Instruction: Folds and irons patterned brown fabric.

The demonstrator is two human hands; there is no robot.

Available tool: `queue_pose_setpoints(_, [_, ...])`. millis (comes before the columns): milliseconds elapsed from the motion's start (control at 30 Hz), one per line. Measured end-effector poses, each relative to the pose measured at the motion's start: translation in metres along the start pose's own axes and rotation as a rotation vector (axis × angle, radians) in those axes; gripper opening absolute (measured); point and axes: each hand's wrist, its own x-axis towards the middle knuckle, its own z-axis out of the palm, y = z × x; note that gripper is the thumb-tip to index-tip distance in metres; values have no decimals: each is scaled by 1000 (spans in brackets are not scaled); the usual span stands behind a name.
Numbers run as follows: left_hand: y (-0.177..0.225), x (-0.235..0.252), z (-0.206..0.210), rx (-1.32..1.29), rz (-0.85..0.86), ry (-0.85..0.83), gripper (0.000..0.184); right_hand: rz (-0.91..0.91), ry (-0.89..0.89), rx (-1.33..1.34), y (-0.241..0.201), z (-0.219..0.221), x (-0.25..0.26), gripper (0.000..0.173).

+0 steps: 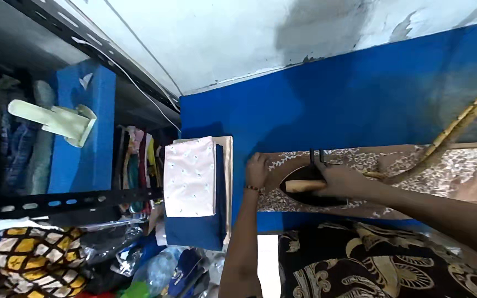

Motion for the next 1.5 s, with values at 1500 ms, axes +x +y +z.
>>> queue_pose_setpoints(1500, [185, -63, 69, -124, 109, 407, 28, 98, 7, -314, 287, -49, -151, 81])
